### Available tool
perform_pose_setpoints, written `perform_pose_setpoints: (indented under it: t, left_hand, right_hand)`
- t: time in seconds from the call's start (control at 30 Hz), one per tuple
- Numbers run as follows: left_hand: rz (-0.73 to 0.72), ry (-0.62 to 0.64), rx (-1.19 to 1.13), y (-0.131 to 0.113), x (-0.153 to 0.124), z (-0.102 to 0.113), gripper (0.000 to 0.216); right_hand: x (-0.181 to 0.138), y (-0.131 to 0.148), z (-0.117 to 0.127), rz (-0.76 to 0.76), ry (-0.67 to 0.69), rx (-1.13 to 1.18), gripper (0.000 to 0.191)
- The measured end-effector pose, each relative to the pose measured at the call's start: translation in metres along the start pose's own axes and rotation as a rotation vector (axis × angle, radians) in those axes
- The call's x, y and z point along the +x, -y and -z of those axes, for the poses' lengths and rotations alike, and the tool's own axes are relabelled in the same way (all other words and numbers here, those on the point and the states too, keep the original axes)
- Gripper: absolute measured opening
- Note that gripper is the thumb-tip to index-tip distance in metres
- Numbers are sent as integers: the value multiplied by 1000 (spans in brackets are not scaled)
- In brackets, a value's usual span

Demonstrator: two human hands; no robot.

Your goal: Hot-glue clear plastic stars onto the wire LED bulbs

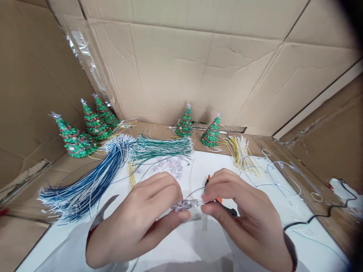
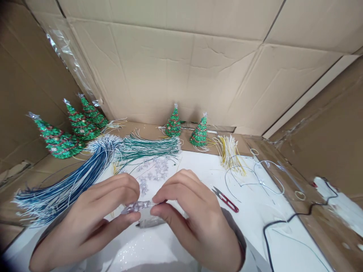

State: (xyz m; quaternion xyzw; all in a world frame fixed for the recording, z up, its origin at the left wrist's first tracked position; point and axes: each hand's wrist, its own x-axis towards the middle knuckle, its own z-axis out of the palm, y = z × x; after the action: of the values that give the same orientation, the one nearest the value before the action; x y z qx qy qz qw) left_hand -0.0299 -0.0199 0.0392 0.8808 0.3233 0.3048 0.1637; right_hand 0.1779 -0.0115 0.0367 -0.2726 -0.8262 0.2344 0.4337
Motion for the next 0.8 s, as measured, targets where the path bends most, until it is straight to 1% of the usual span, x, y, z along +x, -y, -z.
perform_pose_setpoints:
  t: [0.1, 0.17, 0.3, 0.33, 0.37, 0.43, 0.5, 0.53, 0.57, 0.63, 0.73, 0.8]
  left_hand:
    - [-2, -22, 4, 0, -1, 0, 11]
    - [3, -34, 7, 1, 0, -1, 11]
    - [25, -86, 12, 4, 0, 0, 7]
    - [37, -97, 18, 5, 0, 0, 6]
    - [52, -104, 31, 7, 0, 0, 6]
    - [77, -123, 80, 10, -1, 1, 10]
    - [95, -170, 151, 15, -2, 3, 11]
    - [104, -202, 189, 18, -3, 5, 11]
    - [117, -238, 225, 20, -3, 7, 10]
    - [161, -300, 289, 24, -3, 15, 10]
    - [315, -318, 407, 30, 1, 30, 18]
    - [465, -269, 549, 37, 3, 42, 23]
  right_hand:
    - [0, -2, 3, 2, -15, -18, 20]
    - [-1, -4, 6, -7, -17, -55, 22]
    - [-3, -10, 20, -47, 2, -181, 14]
    - [-5, -12, 26, -65, -13, -212, 11]
    - [-7, -15, 33, -94, -56, -248, 8]
    - [-12, -27, 48, -214, -226, -336, 2]
    - [-18, -48, 66, -408, -440, -415, 10]
    - [-21, -63, 75, -510, -511, -420, 15]
    - [-24, -81, 84, -607, -549, -410, 19]
    - [-31, -123, 98, -748, -684, -314, 21]
    - [-44, -186, 107, -838, -982, -132, 17]
    - [-54, -218, 104, -881, -1117, -73, 17]
